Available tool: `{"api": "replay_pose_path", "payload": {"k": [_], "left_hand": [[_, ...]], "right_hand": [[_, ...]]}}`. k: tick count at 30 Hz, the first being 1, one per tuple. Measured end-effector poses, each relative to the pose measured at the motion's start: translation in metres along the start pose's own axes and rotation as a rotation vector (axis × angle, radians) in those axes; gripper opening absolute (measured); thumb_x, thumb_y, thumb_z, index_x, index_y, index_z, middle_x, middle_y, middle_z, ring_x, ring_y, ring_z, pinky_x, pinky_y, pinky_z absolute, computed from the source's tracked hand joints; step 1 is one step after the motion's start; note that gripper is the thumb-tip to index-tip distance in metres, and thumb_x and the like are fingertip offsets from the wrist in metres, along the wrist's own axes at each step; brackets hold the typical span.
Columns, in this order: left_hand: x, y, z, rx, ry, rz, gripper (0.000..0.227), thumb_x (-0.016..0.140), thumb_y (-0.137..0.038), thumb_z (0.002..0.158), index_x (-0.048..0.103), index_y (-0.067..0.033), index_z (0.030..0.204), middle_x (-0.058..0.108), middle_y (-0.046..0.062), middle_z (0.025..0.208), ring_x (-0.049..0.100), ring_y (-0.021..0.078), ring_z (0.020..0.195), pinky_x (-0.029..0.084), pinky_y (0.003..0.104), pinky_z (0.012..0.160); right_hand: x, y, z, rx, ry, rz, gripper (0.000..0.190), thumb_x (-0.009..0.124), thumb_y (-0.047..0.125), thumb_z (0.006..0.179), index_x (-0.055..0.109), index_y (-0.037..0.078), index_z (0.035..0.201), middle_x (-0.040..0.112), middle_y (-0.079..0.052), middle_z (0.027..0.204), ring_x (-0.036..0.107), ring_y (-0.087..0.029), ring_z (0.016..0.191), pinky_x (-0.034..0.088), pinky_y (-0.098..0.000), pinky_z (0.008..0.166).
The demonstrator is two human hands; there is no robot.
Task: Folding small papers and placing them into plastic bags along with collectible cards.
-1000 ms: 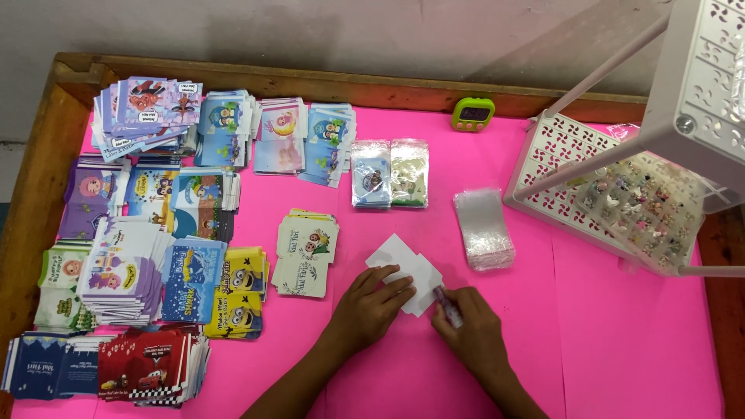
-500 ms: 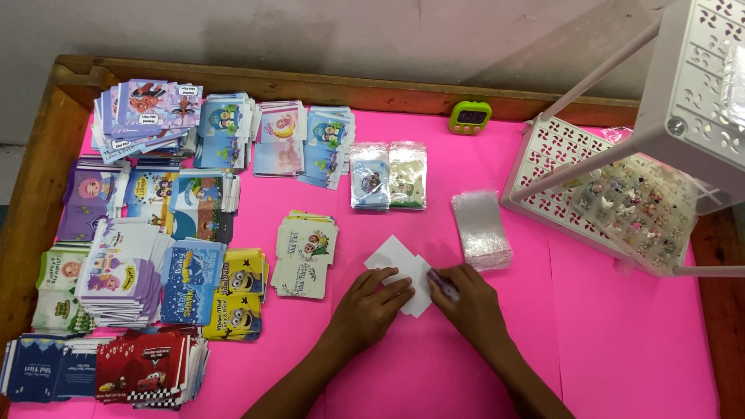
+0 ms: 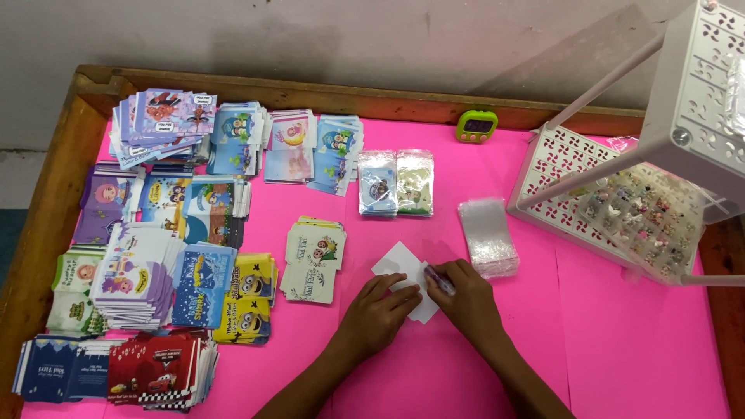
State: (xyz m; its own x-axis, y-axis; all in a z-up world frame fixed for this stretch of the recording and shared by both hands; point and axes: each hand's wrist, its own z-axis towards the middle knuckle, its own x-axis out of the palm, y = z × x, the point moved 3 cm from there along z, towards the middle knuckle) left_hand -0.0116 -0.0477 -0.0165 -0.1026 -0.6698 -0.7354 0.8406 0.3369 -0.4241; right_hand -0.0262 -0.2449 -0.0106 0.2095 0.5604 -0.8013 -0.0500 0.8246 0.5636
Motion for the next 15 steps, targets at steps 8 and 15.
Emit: {"api": "replay_pose_path", "payload": {"k": [8,15], "left_hand": [[0.002,0.002,-0.003,-0.002,-0.01,0.016,0.021,0.064,-0.004,0.099,0.073,-0.007,0.118,0.071,0.005,0.127,0.06,0.0359,0.124,0.048,0.049,0.099],[0.0,0.002,-0.001,-0.009,-0.022,-0.005,0.022,0.063,-0.004,0.099,0.074,-0.0057,0.118,0.072,0.006,0.126,0.06,0.0357,0.123,0.049,0.048,0.099]], "right_hand": [[-0.003,-0.006,-0.008,0.018,0.036,0.007,0.022,0.079,0.02,0.085,0.074,0.013,0.105,0.069,0.001,0.092,0.069,-0.016,0.077,0.055,-0.0329,0.063],[-0.016,0.013,-0.051,0.019,0.02,-0.126,0.022,0.078,0.017,0.086,0.073,0.008,0.105,0.07,-0.006,0.091,0.068,-0.019,0.074,0.06,-0.0351,0.06]]}}
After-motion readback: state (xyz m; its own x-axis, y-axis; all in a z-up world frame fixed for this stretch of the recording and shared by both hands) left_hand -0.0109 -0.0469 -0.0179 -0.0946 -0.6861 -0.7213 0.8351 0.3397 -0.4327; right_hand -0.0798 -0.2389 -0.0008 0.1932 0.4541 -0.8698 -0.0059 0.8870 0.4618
